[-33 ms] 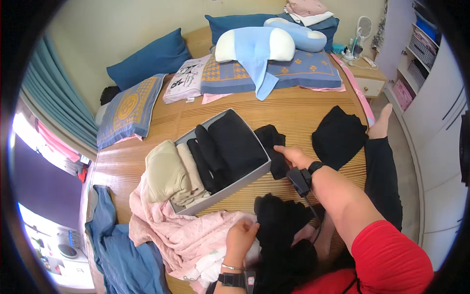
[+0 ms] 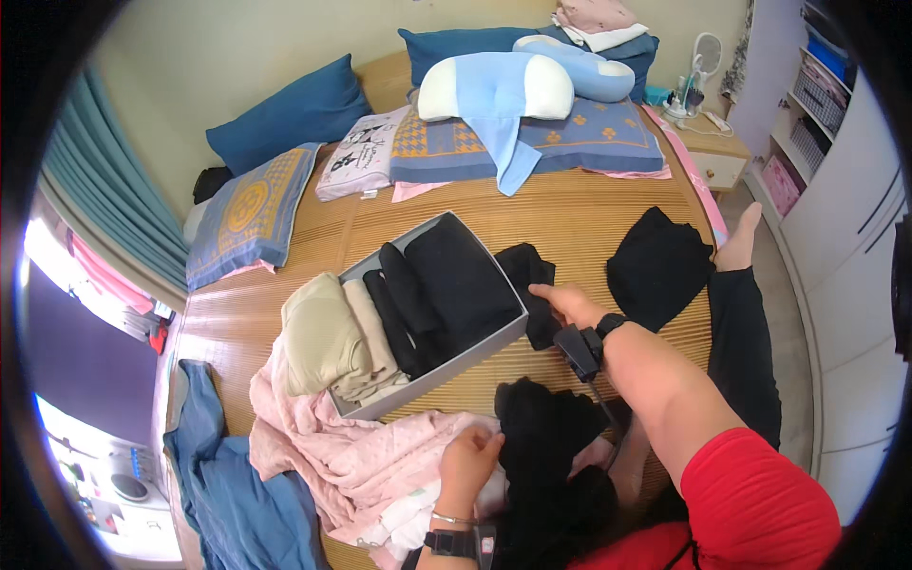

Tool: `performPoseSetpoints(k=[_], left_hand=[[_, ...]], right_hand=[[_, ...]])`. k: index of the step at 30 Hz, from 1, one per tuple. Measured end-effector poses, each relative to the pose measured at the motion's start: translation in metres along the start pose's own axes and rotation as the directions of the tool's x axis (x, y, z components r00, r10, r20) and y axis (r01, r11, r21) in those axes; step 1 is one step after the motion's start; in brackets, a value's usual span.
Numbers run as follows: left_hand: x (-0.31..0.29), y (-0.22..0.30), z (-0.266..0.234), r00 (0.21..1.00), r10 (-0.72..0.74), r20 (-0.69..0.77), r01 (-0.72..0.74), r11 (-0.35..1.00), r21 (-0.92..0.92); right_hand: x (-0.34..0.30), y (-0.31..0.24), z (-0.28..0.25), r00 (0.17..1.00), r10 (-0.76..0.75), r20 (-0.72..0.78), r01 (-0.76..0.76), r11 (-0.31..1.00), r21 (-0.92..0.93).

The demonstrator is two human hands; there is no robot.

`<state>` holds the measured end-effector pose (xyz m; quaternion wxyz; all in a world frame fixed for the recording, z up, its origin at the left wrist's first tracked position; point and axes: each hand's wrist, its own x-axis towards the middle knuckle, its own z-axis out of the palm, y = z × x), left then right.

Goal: Fold various items of black clothing and place them into a storage box on a bed.

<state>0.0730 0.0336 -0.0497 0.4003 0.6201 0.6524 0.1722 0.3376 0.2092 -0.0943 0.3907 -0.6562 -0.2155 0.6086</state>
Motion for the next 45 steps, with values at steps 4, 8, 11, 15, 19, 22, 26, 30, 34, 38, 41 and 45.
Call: performPoseSetpoints(k=[4,8,11,15,19,22,26,30,34,38,41,45], left_hand=[[0.01,-0.004,0.005,0.995,-0.053,0.085,0.05,0.998,0.037],[0.005,0.002,-0.002,0.998,-0.009,0.069,0.007,1.0,0.025],[0.005,0.007,0.0,0.995,-0.002,0.098,-0.002,0.999,0.035],[0.008,-0.008,-0.001,0.998,0.045,0.053,-0.048,0.996,0.071],[0.007,0.015,0.001,0.995,0.065,0.075,-0.071,0.993,0.09],[0.001,0.014,-0.002,0.988,0.047,0.149,-0.068,0.988,0.139],[-0.003,0.027,-0.006,0.939,0.05,0.339,-0.11,0.981,0.161],[-0.012,0.024,0.01,0.921,0.295,0.255,-0.324,0.943,0.078],[-0.009,0.019,0.027,0.944,0.229,0.236,-0.204,0.971,-0.127],[-0.015,0.028,0.019,0.971,0.068,0.231,0.114,0.714,-0.691],[-0.02,0.045,-0.004,0.986,0.088,0.144,0.105,0.353,-0.93],[-0.022,0.043,-0.013,0.99,0.071,0.119,0.082,0.394,-0.916]], right_hand=[[0.023,0.008,0.01,0.996,-0.052,0.071,0.05,0.999,0.022],[0.02,0.006,0.018,0.983,-0.177,0.04,0.18,0.979,-0.097],[0.03,0.011,0.015,0.964,-0.264,0.033,0.265,0.964,-0.026],[-0.01,0.004,0.044,0.948,-0.318,0.013,0.318,0.946,-0.06],[0.018,0.015,-0.008,0.944,-0.328,0.044,0.33,0.943,-0.042],[0.002,0.021,-0.027,0.97,-0.234,0.068,0.238,0.97,-0.054],[-0.048,0.024,-0.052,0.98,-0.185,0.08,0.181,0.982,0.046],[-0.08,0.025,-0.077,0.987,-0.144,0.076,0.127,0.972,0.198],[-0.109,0.018,-0.09,0.972,-0.149,0.181,0.085,0.943,0.321],[-0.132,0.008,-0.091,0.95,-0.221,0.22,0.13,0.922,0.365],[-0.15,-0.014,-0.085,0.93,-0.268,0.252,0.168,0.918,0.359],[-0.173,-0.059,-0.053,0.911,-0.284,0.299,0.196,0.936,0.291]])
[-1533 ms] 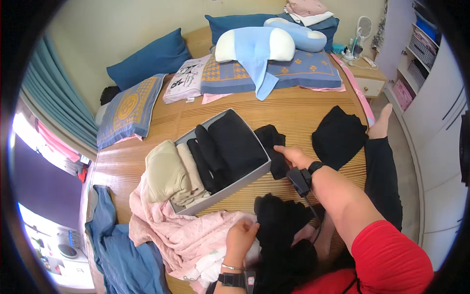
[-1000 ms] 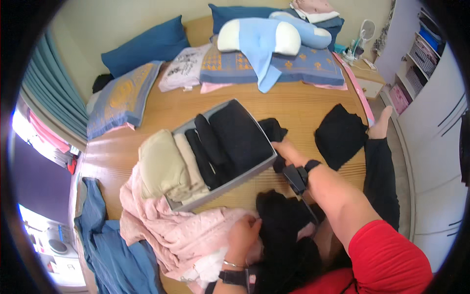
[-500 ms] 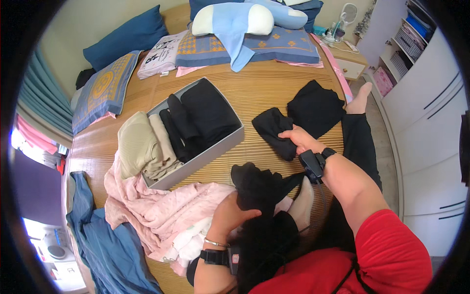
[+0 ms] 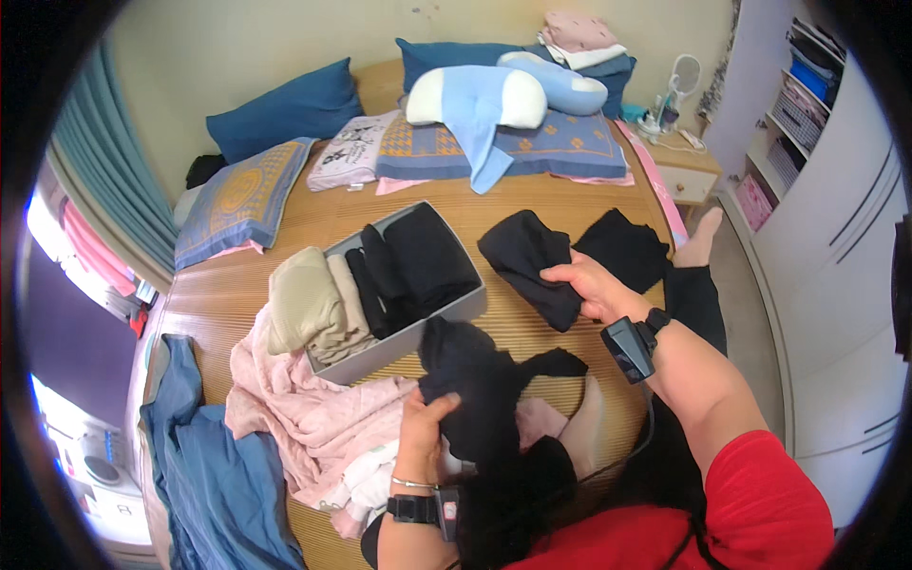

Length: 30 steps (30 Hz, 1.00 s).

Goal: Fold various items of black clothing and place them into a storage box on a bed.

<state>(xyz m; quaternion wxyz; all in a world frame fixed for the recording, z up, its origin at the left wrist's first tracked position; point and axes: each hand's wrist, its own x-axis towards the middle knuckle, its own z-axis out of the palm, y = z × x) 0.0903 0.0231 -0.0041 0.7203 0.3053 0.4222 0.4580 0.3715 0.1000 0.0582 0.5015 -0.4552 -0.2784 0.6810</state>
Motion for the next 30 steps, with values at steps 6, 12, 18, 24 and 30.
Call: performPoseSetpoints(k=[6,12,18,24,30], left_hand=[[-0.007,0.002,-0.003,0.997,-0.071,-0.009,0.072,0.995,0.074],[0.01,-0.013,-0.024,0.997,-0.07,0.017,0.068,0.993,0.092],[0.031,-0.024,-0.033,0.992,-0.128,0.019,0.119,0.959,0.257],[0.026,-0.014,-0.033,0.983,-0.183,0.024,0.176,0.968,0.179],[0.024,-0.017,-0.027,0.992,-0.119,0.048,0.111,0.983,0.147]], right_hand=[[0.053,-0.013,0.081,0.963,-0.192,0.189,0.204,0.978,-0.047],[0.119,0.01,0.116,0.965,-0.098,0.241,0.103,0.995,-0.009],[0.176,0.083,0.077,0.914,-0.372,-0.164,0.236,0.814,-0.531],[0.147,0.05,0.109,0.941,-0.323,-0.1,0.13,0.619,-0.774],[0.114,0.035,0.149,0.66,-0.525,0.537,0.428,-0.324,-0.843]])
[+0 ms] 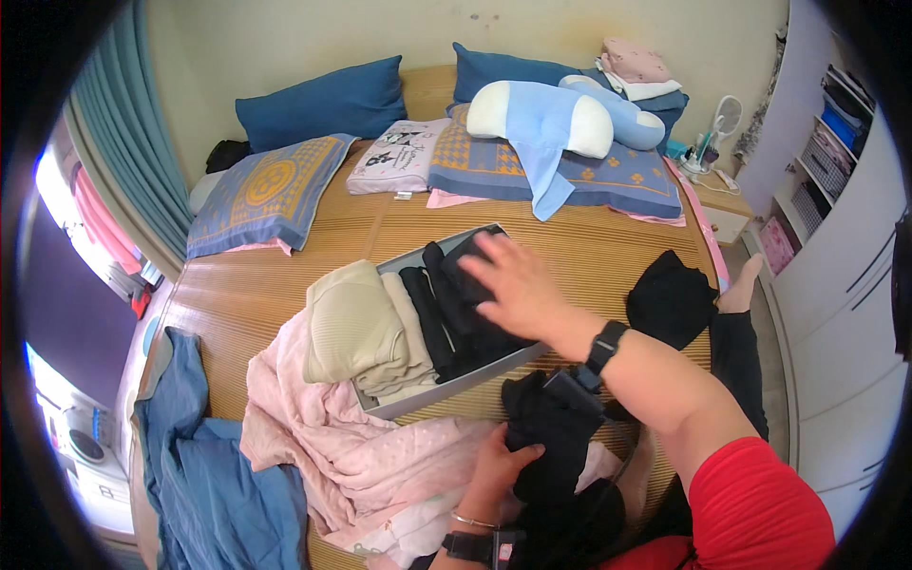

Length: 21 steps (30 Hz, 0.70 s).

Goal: Fold various items of black clothing and place them into a storage box on a bed.

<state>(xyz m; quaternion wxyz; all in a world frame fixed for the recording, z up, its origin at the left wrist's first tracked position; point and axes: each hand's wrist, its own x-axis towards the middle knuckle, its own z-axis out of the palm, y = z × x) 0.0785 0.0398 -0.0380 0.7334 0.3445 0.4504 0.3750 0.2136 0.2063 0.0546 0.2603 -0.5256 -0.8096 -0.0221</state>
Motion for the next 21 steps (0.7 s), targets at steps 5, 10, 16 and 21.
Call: performPoseSetpoints(k=[5,10,16,21], left_hand=[[-0.001,0.0,0.0,1.0,0.016,-0.004,-0.016,0.997,0.074],[0.0,-0.007,-0.003,1.0,0.026,-0.011,-0.026,1.0,0.012],[0.006,-0.016,-0.009,0.998,-0.044,-0.041,0.049,0.99,0.13],[0.001,0.0,0.004,1.0,-0.03,0.001,0.03,0.998,0.05]], right_hand=[[0.004,0.013,0.04,0.983,-0.134,0.122,0.143,0.987,-0.067],[-0.002,0.021,0.061,0.95,0.251,0.187,-0.255,0.967,0.001],[-0.004,0.045,0.073,0.92,0.305,0.247,-0.359,0.909,0.211],[0.014,0.065,0.071,0.891,0.299,0.341,-0.407,0.859,0.31]])
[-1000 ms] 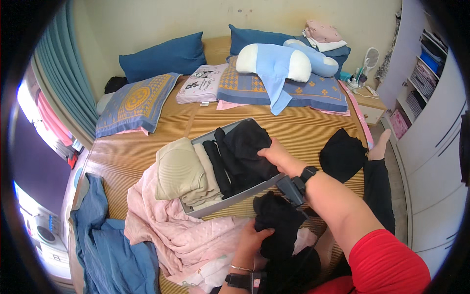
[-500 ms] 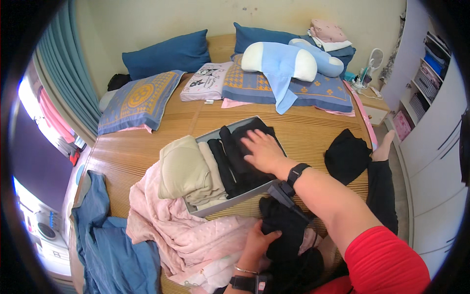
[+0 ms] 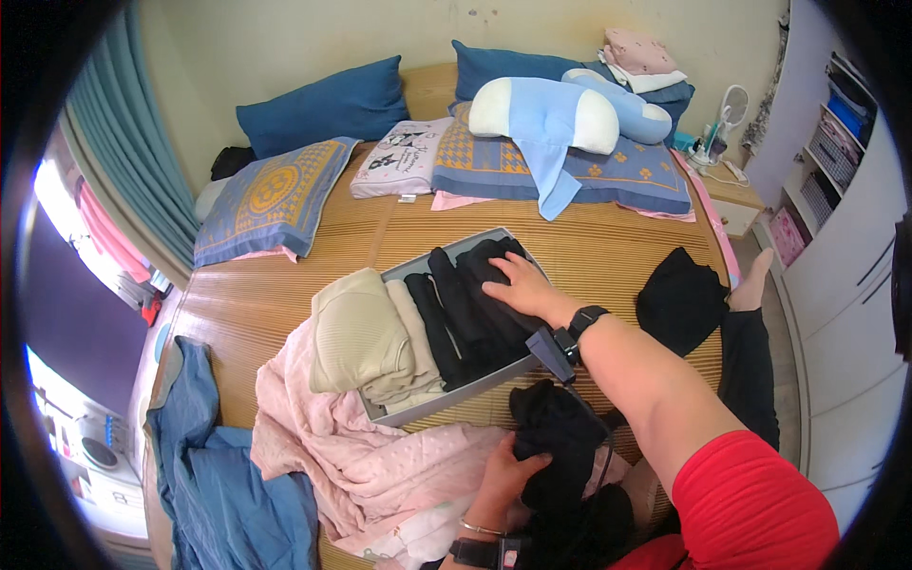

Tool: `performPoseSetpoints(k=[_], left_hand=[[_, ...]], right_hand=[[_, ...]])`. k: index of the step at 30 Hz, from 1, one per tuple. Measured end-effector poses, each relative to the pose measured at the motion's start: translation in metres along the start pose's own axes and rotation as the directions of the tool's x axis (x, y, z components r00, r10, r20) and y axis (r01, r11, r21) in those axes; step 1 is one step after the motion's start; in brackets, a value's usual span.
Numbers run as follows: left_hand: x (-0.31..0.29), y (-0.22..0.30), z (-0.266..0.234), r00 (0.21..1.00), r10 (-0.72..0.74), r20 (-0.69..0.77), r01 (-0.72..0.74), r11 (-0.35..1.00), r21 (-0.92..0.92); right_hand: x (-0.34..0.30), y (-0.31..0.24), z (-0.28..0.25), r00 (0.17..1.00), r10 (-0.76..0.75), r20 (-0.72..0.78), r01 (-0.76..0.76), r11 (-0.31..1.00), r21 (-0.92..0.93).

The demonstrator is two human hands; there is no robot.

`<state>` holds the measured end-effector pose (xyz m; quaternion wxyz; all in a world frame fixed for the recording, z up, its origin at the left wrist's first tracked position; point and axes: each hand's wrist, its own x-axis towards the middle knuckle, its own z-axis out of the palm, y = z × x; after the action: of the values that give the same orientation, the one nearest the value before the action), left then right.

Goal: Fold various items of black clothing and place them into a storage box on a bed.

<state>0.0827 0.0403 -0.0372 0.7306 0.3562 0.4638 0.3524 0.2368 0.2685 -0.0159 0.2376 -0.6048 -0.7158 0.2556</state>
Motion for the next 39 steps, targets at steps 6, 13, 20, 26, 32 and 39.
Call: performPoseSetpoints(k=[6,13,20,26,32,39], left_hand=[[-0.001,-0.006,-0.005,1.0,0.014,-0.022,-0.012,0.995,0.096],[0.001,-0.024,-0.013,1.0,-0.013,0.004,0.013,0.999,0.051],[0.011,-0.015,-0.016,0.999,-0.039,0.033,0.036,0.995,0.096],[0.002,-0.01,-0.019,0.997,-0.075,0.031,0.081,0.948,-0.307],[-0.002,-0.009,-0.008,0.998,0.042,0.036,-0.017,0.847,-0.532],[-0.024,-0.017,0.007,0.994,0.087,0.062,-0.027,0.763,-0.646]], right_hand=[[-0.005,-0.04,-0.014,0.999,-0.031,-0.03,0.02,0.951,-0.307],[0.002,-0.024,0.003,0.975,-0.224,-0.004,0.201,0.884,-0.421],[0.005,-0.009,-0.003,0.969,-0.247,-0.018,0.232,0.932,-0.279],[-0.088,0.002,-0.049,0.925,-0.32,-0.203,0.345,0.933,0.101],[-0.225,0.057,-0.058,0.979,0.024,0.204,-0.1,0.923,0.371],[-0.261,0.012,-0.046,0.945,-0.196,0.261,0.019,0.83,0.557]])
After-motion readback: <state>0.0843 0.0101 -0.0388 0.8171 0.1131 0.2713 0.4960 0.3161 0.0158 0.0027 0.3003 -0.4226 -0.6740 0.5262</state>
